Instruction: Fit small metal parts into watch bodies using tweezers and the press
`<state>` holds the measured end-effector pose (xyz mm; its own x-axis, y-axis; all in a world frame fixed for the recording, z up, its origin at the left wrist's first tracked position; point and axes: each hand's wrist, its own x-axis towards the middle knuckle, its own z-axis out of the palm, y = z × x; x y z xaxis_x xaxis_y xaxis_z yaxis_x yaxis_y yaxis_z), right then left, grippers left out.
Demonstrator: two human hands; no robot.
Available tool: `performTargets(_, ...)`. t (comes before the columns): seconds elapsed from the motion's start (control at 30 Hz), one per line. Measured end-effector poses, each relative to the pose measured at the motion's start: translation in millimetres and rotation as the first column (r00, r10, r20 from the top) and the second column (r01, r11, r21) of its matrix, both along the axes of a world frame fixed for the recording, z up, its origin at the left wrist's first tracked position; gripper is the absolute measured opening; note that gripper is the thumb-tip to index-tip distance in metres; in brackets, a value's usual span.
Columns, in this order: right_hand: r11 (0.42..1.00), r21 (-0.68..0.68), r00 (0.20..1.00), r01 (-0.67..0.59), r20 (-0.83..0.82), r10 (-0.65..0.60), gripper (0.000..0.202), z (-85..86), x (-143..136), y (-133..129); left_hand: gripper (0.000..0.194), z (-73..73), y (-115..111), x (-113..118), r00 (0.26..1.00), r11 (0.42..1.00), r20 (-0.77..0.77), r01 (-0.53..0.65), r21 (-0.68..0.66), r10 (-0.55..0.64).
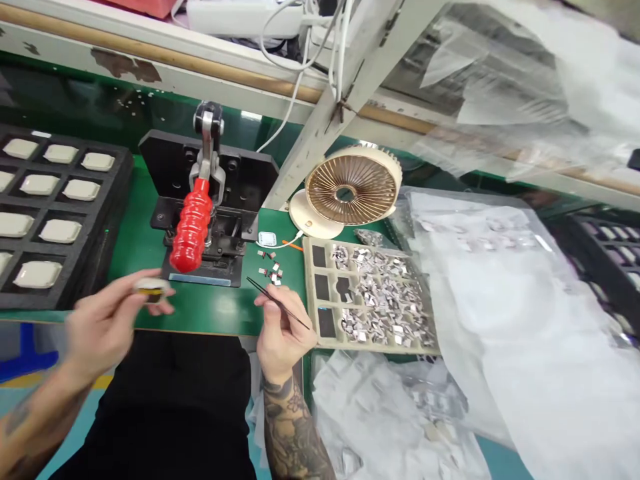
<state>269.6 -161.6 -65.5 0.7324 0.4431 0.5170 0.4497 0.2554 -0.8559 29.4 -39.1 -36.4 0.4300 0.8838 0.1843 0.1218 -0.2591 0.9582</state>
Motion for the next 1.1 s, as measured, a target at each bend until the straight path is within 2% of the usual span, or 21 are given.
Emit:
performTargets(0.03,1.0,0.02,1.0,0.012,-0.003,-0.011,0.013,1.5,-5,5,0.035,-6.3,-2,20,0.996,0.992,0.071,0.058,-0.109,-0.05)
performTargets(0.1,1.0,0.013,1.0,0.0,-0.025,0.0,0.011,1.7,-16,12,0.042,-19.8,-2,56,0.967,0.928,0.223,0.19,-0.321,-0.12)
performTargets(0.17,0.997,-0.042,0.997,-0.065,-0.041,0.063,0.011,-2.4,-24,13,0.046,-31.9,-2,77,0.95,0.881,0.286,0.239,-0.409,-0.125)
performTargets(0.2,0.992,-0.071,0.994,-0.104,-0.043,0.101,0.013,-5.7,-28,13,0.045,-36.5,-3,81,0.953,0.88,0.276,0.233,-0.415,-0.123)
performTargets(0.27,0.98,-0.098,0.985,-0.171,-0.051,0.167,0.017,-13.3,-35,11,0.039,-42.0,-7,80,0.968,0.897,0.222,0.202,-0.393,-0.12)
performTargets(0.37,0.971,-0.078,0.973,-0.224,-0.067,0.219,0.024,-21.3,-42,12,0.034,-42.6,-12,72,0.975,0.914,0.175,0.19,-0.359,-0.135)
performTargets(0.57,0.974,-0.108,0.977,-0.201,-0.093,0.191,0.02,-19.2,-44,18,0.032,-40.2,-12,69,0.973,0.923,0.18,0.2,-0.328,-0.147)
performTargets(0.67,0.962,-0.145,0.953,-0.232,-0.23,0.195,0.013,-19.0,-40,19,0.03,-39.1,-12,69,0.965,0.919,0.193,0.23,-0.321,-0.175)
performTargets(0.73,0.947,-0.109,0.908,-0.301,-0.338,0.249,0.012,-20.0,-37,19,0.029,-38.5,-11,68,0.962,0.912,0.207,0.242,-0.332,-0.18)
performTargets(0.8,0.933,-0.057,0.877,-0.356,-0.364,0.313,0.012,-19.9,-36,17,0.032,-39.0,-11,69,0.962,0.906,0.222,0.233,-0.354,-0.161)
performTargets(0.87,0.95,-0.028,0.906,-0.311,-0.309,0.288,0.011,-18.2,-36,15,0.037,-40.4,-11,70,0.958,0.896,0.257,0.223,-0.385,-0.129)
performTargets(0.97,0.992,0.003,0.97,-0.124,-0.209,0.122,0.01,-15.8,-35,13,0.043,-42.3,-12,72,0.941,0.88,0.329,0.219,-0.421,-0.076)
performTargets(1.0,0.995,-0.005,0.975,-0.097,-0.2,0.094,0.01,-15.9,-34,14,0.044,-42.2,-13,72,0.938,0.878,0.34,0.216,-0.428,-0.066)
performTargets(1.1,0.984,-0.063,0.951,-0.165,-0.273,0.142,0.012,-19.9,-34,16,0.039,-38.7,-12,72,0.941,0.873,0.331,0.218,-0.436,-0.069)
